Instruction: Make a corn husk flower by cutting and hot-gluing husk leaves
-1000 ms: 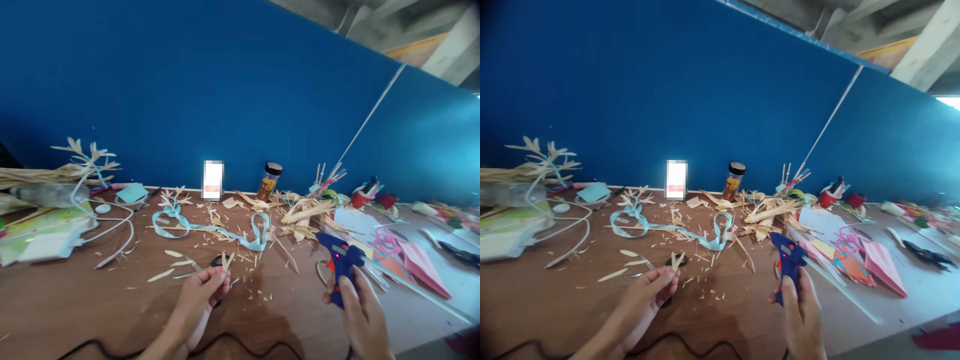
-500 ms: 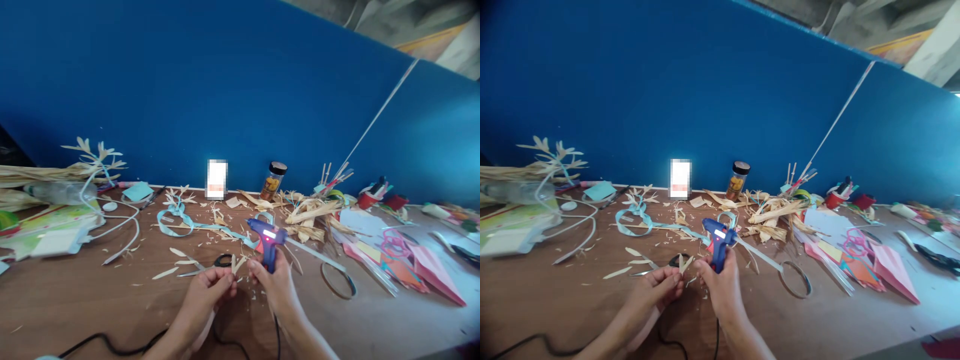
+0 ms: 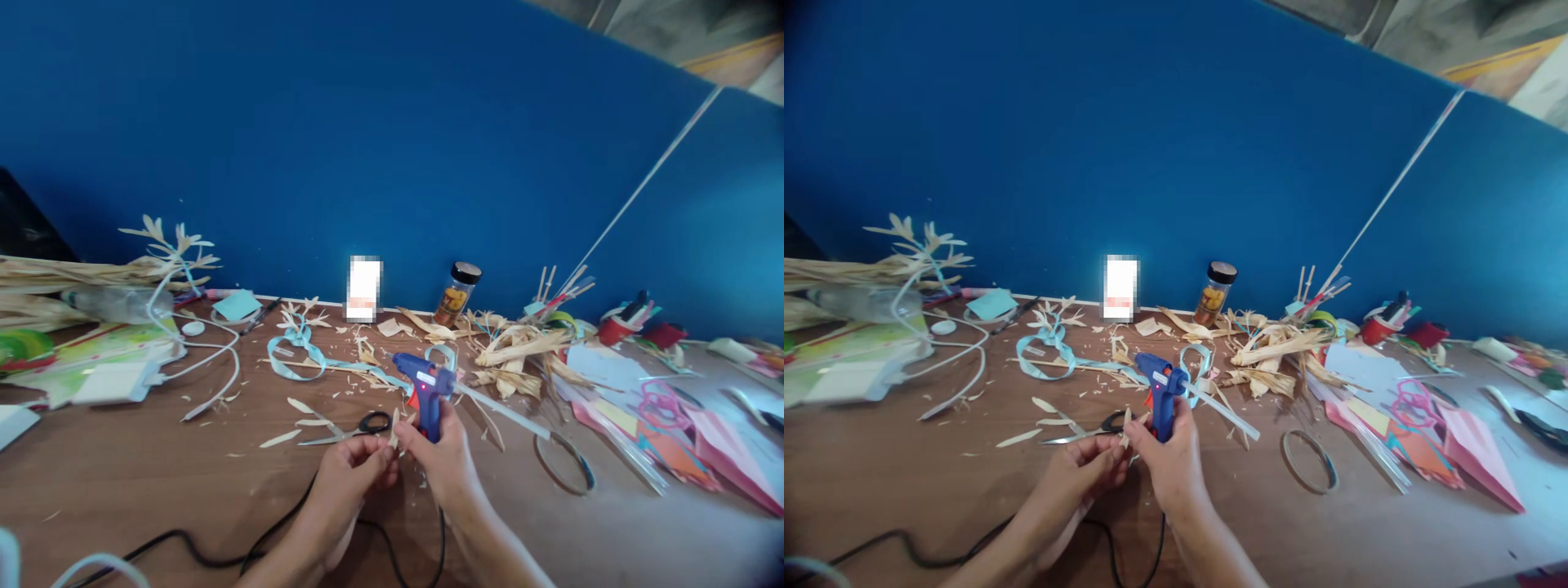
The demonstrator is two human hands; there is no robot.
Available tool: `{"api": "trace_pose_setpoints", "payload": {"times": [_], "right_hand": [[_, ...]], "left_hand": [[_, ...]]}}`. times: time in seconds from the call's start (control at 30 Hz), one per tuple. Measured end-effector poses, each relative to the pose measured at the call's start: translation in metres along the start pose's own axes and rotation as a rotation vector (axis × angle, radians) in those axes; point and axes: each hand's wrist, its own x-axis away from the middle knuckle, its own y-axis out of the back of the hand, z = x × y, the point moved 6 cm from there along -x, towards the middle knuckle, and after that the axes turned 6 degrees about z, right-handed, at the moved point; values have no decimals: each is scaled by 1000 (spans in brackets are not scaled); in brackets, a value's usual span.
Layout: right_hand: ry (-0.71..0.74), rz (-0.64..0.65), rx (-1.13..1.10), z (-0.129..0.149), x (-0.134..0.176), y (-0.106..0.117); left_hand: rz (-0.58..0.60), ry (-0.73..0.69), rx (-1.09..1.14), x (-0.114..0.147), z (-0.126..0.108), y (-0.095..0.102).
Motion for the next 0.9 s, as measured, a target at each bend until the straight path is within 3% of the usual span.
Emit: {"api": "trace_pose_setpoints", "payload": {"times": [0.33, 0.47, 0.6, 0.77, 0.9], "right_hand": [[3, 10, 20, -7, 0, 2], [72, -33, 47, -3, 9, 13], [101, 69, 30, 4, 33, 20], [45, 107, 116, -1, 61, 31], [-27, 134, 128, -11, 62, 35]], "left_hand": [[59, -19, -32, -2, -1, 3], [-39, -28, 32, -2, -2, 11], [-56, -67, 38, -2, -8, 12], [-106, -96, 21, -3, -11, 15], [-99, -112, -4, -5, -10, 16]]}}
